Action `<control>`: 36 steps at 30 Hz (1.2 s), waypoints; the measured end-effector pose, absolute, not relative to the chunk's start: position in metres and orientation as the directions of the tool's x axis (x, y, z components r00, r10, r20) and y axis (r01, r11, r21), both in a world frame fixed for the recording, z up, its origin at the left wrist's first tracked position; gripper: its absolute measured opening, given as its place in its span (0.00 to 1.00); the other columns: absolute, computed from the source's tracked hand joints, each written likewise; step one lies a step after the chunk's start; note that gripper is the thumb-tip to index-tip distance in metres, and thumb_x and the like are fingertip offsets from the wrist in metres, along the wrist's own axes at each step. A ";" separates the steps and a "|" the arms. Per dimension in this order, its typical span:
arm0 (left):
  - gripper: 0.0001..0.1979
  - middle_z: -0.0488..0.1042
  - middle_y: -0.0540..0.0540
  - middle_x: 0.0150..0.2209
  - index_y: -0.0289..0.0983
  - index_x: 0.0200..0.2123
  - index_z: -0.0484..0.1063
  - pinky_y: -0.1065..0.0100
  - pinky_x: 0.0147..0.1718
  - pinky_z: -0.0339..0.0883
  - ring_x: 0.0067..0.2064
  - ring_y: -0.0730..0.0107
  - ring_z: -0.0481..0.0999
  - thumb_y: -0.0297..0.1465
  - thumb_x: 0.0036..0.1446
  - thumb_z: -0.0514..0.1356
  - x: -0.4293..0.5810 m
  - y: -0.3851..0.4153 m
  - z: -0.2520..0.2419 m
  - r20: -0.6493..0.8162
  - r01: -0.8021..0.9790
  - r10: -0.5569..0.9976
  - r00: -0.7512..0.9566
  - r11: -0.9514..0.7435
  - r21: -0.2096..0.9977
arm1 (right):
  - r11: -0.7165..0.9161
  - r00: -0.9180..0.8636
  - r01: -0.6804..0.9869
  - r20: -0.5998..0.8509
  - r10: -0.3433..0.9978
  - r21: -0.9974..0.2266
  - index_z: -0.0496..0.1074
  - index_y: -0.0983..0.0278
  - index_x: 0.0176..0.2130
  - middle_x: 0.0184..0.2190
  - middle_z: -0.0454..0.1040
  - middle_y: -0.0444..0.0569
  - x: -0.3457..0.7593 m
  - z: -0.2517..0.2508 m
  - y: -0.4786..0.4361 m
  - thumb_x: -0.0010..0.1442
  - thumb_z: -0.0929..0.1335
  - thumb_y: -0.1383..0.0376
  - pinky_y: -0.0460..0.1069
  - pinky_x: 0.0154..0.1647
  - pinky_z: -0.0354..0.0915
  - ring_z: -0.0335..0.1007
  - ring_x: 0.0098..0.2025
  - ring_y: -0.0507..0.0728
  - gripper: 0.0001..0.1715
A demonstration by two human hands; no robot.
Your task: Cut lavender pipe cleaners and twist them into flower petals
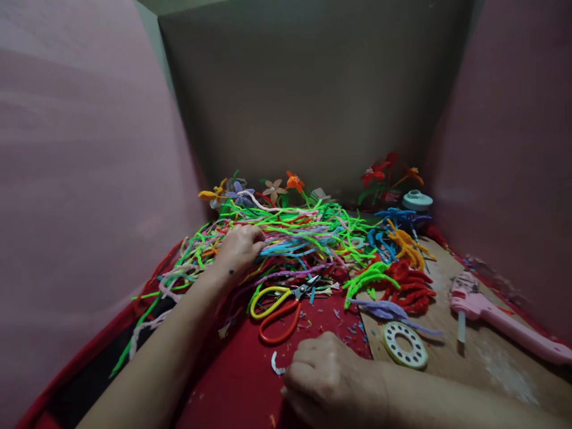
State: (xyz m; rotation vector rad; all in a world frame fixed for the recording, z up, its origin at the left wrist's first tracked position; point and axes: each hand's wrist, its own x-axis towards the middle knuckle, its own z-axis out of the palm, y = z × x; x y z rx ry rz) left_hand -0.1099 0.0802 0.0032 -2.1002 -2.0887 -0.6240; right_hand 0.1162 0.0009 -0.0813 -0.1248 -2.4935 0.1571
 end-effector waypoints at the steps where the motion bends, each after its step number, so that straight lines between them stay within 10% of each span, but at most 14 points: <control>1: 0.09 0.76 0.47 0.30 0.40 0.28 0.76 0.69 0.32 0.61 0.34 0.64 0.72 0.31 0.48 0.55 -0.110 0.080 0.001 0.370 0.979 0.929 -0.033 -0.045 0.200 | 0.987 -0.795 0.055 0.592 0.135 -0.150 0.63 0.64 0.22 0.18 0.69 0.44 0.117 -0.081 0.001 0.53 0.63 0.69 0.48 0.17 0.47 0.62 0.19 0.51 0.09; 14: 0.09 0.76 0.46 0.30 0.38 0.31 0.76 0.68 0.33 0.63 0.34 0.64 0.72 0.32 0.47 0.57 -0.108 0.071 -0.004 0.389 0.961 0.921 -0.029 -0.082 0.264 | 0.971 -0.788 0.061 0.586 0.189 -0.231 0.66 0.65 0.23 0.18 0.70 0.45 0.119 -0.078 0.001 0.53 0.63 0.71 0.48 0.19 0.49 0.63 0.19 0.51 0.09; 30: 0.12 0.78 0.48 0.31 0.36 0.35 0.76 0.70 0.33 0.66 0.33 0.69 0.74 0.35 0.47 0.60 -0.137 0.053 0.013 0.542 0.767 0.743 -0.394 -0.059 0.639 | 0.938 -0.801 0.056 0.545 0.247 -0.343 0.66 0.66 0.23 0.18 0.68 0.46 0.123 -0.069 -0.001 0.58 0.61 0.71 0.48 0.22 0.48 0.59 0.21 0.50 0.13; 36: 0.10 0.76 0.50 0.28 0.35 0.33 0.75 0.73 0.27 0.66 0.27 0.74 0.73 0.33 0.47 0.61 -0.111 0.045 0.015 0.487 0.670 0.805 -0.338 -0.158 0.725 | 0.633 -0.734 0.121 0.360 0.576 -0.765 0.70 0.67 0.29 0.22 0.70 0.47 0.121 -0.062 0.002 0.61 0.61 0.66 0.46 0.25 0.56 0.63 0.24 0.50 0.12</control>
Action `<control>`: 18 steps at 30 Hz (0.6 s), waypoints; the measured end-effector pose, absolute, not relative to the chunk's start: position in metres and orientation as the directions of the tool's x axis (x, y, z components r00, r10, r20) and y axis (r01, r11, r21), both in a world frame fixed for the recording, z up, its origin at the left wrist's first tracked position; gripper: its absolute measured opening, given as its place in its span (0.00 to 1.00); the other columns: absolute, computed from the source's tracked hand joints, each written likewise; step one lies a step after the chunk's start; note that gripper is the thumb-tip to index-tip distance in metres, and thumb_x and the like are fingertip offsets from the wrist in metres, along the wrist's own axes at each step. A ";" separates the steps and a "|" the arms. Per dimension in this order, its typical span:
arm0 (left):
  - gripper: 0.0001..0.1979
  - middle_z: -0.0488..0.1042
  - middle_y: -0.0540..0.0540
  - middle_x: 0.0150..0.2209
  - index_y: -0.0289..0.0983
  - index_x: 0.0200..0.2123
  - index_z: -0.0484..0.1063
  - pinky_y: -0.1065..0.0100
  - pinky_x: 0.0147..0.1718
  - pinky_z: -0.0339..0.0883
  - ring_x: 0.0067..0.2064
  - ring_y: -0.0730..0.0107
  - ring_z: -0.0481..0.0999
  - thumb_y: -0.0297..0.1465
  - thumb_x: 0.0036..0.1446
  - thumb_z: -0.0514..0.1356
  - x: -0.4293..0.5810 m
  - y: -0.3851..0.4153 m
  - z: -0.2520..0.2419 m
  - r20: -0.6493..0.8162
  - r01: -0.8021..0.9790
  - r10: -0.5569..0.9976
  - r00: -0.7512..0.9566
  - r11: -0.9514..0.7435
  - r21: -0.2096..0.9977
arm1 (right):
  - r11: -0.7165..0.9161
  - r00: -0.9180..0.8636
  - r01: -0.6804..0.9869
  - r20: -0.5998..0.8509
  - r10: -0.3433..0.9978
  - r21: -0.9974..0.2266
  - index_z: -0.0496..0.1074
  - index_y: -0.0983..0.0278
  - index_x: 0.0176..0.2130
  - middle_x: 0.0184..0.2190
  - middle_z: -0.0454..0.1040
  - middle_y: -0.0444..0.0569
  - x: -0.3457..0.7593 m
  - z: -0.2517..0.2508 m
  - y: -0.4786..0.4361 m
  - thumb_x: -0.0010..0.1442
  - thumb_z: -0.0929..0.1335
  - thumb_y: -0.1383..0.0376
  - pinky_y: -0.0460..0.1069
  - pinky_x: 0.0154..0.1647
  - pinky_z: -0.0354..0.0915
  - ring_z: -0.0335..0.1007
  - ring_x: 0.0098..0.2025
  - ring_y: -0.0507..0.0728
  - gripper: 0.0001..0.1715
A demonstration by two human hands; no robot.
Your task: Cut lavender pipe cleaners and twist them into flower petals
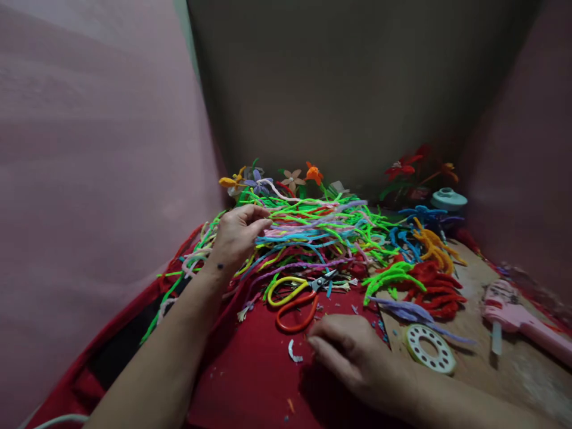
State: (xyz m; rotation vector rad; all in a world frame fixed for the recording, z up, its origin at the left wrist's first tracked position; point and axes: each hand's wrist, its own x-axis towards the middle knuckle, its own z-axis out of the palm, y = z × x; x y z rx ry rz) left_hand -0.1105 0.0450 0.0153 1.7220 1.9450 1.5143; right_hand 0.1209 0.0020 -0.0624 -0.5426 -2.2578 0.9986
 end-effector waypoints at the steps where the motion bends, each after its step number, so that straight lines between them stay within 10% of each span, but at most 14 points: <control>1: 0.10 0.76 0.51 0.27 0.35 0.32 0.75 0.74 0.24 0.65 0.25 0.76 0.71 0.33 0.47 0.62 -0.102 0.042 0.016 0.455 0.638 0.833 -0.315 -0.169 0.751 | 0.484 -0.689 0.120 0.279 0.669 -0.867 0.71 0.66 0.33 0.24 0.71 0.47 0.120 -0.060 0.005 0.61 0.62 0.64 0.45 0.25 0.57 0.65 0.25 0.50 0.11; 5: 0.09 0.72 0.54 0.22 0.34 0.33 0.73 0.76 0.19 0.60 0.19 0.80 0.67 0.32 0.46 0.62 -0.066 0.033 0.012 0.194 0.368 0.967 -0.165 -0.122 0.922 | 0.028 -0.446 -0.133 0.085 0.891 -0.991 0.65 0.64 0.50 0.24 0.70 0.41 0.118 -0.048 0.023 0.58 0.66 0.57 0.43 0.18 0.57 0.58 0.17 0.46 0.22; 18: 0.15 0.74 0.49 0.25 0.33 0.38 0.71 0.75 0.23 0.62 0.22 0.77 0.71 0.40 0.58 0.54 -0.055 0.032 -0.002 -0.064 0.248 0.988 0.137 0.028 0.968 | -0.144 -0.299 -0.487 0.010 0.954 -0.862 0.73 0.69 0.28 0.20 0.72 0.45 0.130 -0.036 0.052 0.47 0.73 0.62 0.42 0.11 0.60 0.61 0.16 0.46 0.12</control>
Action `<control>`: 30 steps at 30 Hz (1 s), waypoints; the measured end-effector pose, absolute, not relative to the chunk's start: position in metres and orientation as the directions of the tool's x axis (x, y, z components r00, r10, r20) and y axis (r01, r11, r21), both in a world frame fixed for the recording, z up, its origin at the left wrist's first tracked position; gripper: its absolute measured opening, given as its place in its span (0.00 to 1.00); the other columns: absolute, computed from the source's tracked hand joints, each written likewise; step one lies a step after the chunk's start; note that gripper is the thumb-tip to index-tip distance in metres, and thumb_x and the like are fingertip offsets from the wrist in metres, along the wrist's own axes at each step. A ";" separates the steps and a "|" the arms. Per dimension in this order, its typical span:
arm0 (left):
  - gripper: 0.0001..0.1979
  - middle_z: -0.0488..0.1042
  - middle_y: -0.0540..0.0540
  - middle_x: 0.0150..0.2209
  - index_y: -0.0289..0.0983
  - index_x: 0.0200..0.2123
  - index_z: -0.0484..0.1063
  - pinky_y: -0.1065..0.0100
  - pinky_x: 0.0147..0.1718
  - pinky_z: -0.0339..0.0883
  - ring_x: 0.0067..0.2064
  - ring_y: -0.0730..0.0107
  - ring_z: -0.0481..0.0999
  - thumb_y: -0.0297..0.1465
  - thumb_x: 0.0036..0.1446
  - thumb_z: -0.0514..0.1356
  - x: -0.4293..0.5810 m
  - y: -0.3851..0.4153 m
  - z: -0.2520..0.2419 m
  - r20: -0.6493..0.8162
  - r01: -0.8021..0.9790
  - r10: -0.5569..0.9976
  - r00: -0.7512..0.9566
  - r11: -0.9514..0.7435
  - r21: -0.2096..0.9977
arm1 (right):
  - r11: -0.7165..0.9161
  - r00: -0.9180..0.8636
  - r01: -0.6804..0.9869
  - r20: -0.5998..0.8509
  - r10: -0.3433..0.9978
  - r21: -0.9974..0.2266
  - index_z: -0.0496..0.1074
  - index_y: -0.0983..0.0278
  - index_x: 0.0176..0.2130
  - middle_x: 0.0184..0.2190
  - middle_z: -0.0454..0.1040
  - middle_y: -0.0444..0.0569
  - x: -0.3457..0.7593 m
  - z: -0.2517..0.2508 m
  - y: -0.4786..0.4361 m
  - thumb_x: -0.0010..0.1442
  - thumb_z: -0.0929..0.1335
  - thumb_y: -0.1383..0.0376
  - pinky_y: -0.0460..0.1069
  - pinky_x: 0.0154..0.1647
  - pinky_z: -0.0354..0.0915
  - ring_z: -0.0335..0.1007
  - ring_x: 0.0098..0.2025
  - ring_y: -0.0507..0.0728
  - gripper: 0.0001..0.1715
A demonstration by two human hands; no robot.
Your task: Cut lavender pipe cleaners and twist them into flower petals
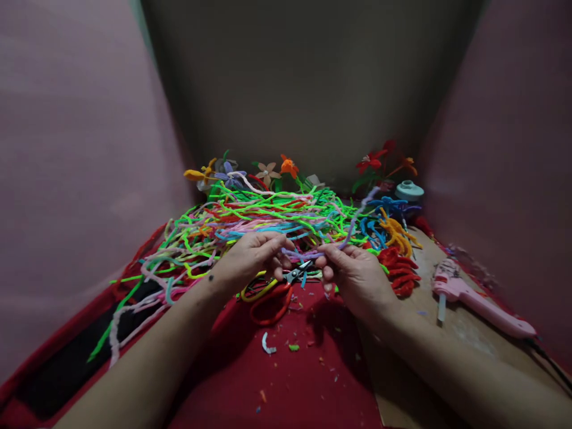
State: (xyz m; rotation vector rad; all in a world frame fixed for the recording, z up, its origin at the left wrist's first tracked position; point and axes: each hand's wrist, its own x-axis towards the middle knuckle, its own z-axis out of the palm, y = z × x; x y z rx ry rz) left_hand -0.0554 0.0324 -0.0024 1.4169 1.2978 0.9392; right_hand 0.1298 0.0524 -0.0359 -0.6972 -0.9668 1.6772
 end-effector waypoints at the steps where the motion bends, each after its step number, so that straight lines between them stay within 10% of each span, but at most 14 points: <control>1: 0.15 0.74 0.50 0.26 0.33 0.38 0.72 0.75 0.23 0.62 0.23 0.78 0.71 0.39 0.57 0.56 -0.057 0.033 -0.002 -0.066 0.254 0.985 0.160 0.023 0.967 | -0.151 -0.302 -0.492 0.006 0.953 -0.857 0.73 0.69 0.28 0.20 0.72 0.45 0.130 -0.035 0.053 0.47 0.73 0.62 0.42 0.11 0.60 0.61 0.16 0.46 0.12; 30: 0.13 0.75 0.47 0.29 0.34 0.32 0.68 0.75 0.21 0.60 0.23 0.75 0.74 0.38 0.58 0.54 -0.038 0.024 -0.004 -0.157 0.293 0.921 0.357 0.049 0.955 | -0.029 -0.413 -0.248 0.079 0.907 -0.968 0.71 0.68 0.27 0.19 0.70 0.42 0.131 -0.048 0.047 0.55 0.69 0.61 0.42 0.16 0.57 0.60 0.16 0.45 0.12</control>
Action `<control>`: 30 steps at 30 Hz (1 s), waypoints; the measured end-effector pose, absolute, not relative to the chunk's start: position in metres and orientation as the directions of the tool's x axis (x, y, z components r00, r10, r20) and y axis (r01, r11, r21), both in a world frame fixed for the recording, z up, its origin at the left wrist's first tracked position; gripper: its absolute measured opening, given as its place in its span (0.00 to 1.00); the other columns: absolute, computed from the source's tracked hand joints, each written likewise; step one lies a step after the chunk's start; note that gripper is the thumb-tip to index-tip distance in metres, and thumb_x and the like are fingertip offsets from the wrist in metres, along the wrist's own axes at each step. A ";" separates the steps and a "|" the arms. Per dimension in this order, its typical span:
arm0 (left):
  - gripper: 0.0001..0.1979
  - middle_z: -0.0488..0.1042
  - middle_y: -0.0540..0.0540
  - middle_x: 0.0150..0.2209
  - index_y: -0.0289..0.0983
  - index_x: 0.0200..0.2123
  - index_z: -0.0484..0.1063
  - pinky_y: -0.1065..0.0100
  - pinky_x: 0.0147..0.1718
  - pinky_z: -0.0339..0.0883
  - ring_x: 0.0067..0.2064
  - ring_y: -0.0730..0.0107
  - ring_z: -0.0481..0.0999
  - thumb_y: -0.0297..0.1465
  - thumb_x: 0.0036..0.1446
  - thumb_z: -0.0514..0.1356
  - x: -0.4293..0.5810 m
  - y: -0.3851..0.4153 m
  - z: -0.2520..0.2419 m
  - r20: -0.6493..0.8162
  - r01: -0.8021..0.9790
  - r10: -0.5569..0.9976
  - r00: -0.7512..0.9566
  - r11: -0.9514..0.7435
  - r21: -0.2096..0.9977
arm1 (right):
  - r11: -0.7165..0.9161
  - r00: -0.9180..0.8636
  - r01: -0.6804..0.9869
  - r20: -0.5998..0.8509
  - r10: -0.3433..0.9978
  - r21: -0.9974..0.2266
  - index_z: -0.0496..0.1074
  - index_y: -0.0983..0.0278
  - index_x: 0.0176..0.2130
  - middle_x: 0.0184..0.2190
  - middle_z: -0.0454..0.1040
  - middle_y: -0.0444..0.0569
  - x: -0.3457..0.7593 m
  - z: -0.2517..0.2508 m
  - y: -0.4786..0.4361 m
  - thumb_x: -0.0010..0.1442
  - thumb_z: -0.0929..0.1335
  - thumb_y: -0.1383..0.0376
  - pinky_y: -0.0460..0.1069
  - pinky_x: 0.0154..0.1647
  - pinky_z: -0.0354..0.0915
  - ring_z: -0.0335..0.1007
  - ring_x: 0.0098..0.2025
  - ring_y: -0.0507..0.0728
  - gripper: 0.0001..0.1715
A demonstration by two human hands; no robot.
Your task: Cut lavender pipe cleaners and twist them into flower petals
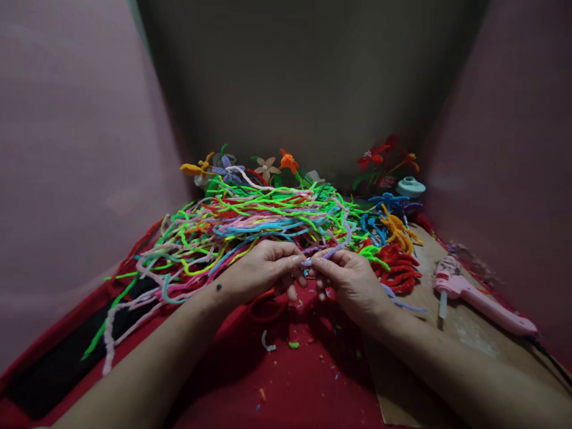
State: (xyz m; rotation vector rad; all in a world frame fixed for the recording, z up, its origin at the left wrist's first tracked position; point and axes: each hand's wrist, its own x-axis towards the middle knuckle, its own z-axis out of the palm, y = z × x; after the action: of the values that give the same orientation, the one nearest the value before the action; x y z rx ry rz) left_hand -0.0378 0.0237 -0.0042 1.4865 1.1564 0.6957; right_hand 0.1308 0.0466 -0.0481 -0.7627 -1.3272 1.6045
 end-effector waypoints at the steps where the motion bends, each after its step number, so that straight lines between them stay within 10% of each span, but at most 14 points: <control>1: 0.12 0.75 0.48 0.29 0.34 0.32 0.68 0.75 0.21 0.60 0.24 0.75 0.74 0.38 0.57 0.55 -0.037 0.023 -0.004 -0.143 0.300 0.925 0.353 0.033 0.953 | -0.015 -0.401 -0.239 0.084 0.912 -0.971 0.71 0.67 0.26 0.19 0.70 0.43 0.131 -0.048 0.046 0.55 0.69 0.61 0.42 0.16 0.57 0.61 0.16 0.46 0.12; 11: 0.12 0.67 0.54 0.20 0.36 0.28 0.67 0.75 0.20 0.59 0.20 0.77 0.66 0.39 0.56 0.55 -0.054 0.028 0.004 -0.215 0.567 0.909 0.358 -0.029 0.823 | -0.215 -0.388 -0.527 0.008 0.922 -0.822 0.70 0.66 0.27 0.18 0.67 0.40 0.136 -0.036 0.060 0.47 0.74 0.62 0.41 0.13 0.55 0.56 0.15 0.45 0.11; 30: 0.17 0.65 0.52 0.21 0.36 0.25 0.70 0.76 0.20 0.52 0.22 0.77 0.60 0.44 0.54 0.56 -0.098 0.039 0.015 -0.259 0.766 0.896 0.359 -0.125 0.630 | -0.022 -0.173 -0.547 0.088 0.981 -0.837 0.70 0.65 0.28 0.19 0.66 0.41 0.156 -0.028 0.087 0.52 0.70 0.58 0.44 0.15 0.56 0.57 0.17 0.46 0.12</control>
State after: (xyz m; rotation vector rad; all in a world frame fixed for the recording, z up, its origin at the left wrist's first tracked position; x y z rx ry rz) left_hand -0.0981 0.0388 0.0150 1.9235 1.4436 0.2372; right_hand 0.1564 0.0875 -0.0284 -0.6489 -0.9140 1.5397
